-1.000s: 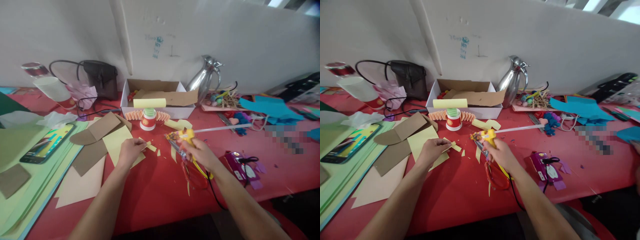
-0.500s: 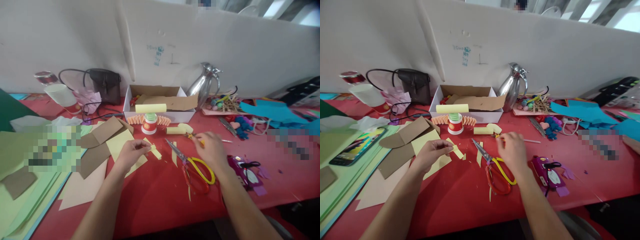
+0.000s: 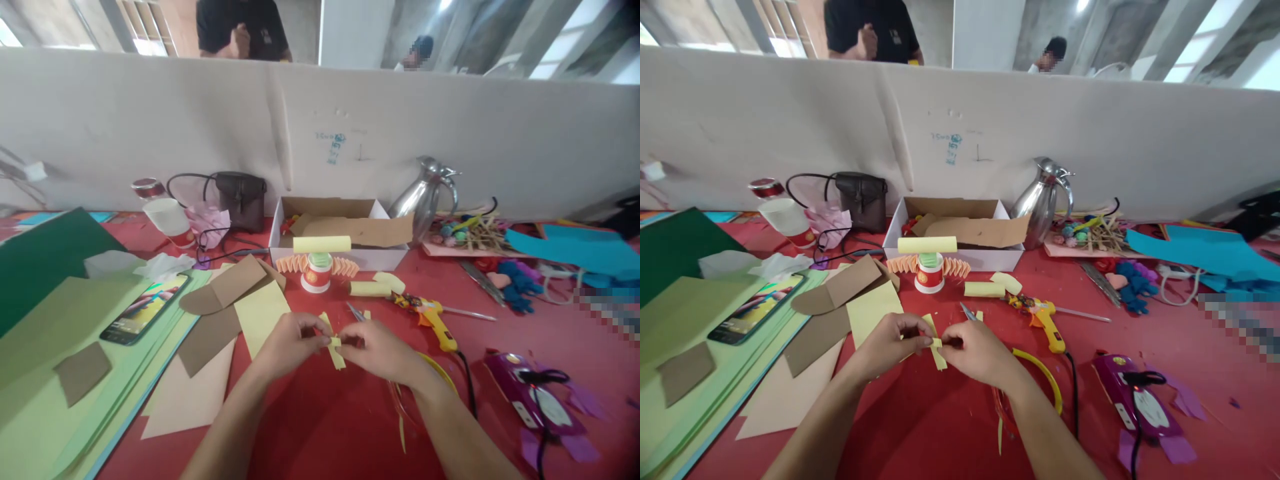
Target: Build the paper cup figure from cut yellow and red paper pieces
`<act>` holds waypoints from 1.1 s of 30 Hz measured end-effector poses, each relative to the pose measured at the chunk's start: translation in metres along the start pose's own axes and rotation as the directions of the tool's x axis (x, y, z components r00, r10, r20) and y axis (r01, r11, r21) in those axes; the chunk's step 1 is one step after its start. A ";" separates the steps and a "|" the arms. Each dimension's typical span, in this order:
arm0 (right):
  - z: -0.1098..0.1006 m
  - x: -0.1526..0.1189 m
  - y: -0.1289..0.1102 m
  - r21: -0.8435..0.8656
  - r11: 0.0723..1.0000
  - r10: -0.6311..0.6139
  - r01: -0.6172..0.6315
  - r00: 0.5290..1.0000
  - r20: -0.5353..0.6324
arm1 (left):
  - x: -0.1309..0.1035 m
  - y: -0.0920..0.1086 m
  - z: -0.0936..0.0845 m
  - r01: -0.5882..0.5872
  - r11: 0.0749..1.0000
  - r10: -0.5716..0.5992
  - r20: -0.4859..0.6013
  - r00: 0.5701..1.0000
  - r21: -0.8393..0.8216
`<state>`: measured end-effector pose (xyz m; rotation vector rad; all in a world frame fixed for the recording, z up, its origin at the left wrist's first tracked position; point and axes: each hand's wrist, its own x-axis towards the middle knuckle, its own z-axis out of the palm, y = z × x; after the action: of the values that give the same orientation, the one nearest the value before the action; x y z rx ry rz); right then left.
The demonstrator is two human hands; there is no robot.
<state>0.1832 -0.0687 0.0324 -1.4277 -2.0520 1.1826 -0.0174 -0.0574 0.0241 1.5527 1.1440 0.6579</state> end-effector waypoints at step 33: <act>0.003 0.004 0.013 0.407 0.910 0.175 -0.081 0.964 -0.200 | 0.007 -0.003 0.008 0.145 0.983 -0.148 -0.019 0.989 -0.112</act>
<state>0.1869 -0.0645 0.0197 -1.4346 -1.4754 1.3212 -0.0084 -0.0544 0.0178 1.3564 1.2098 0.6343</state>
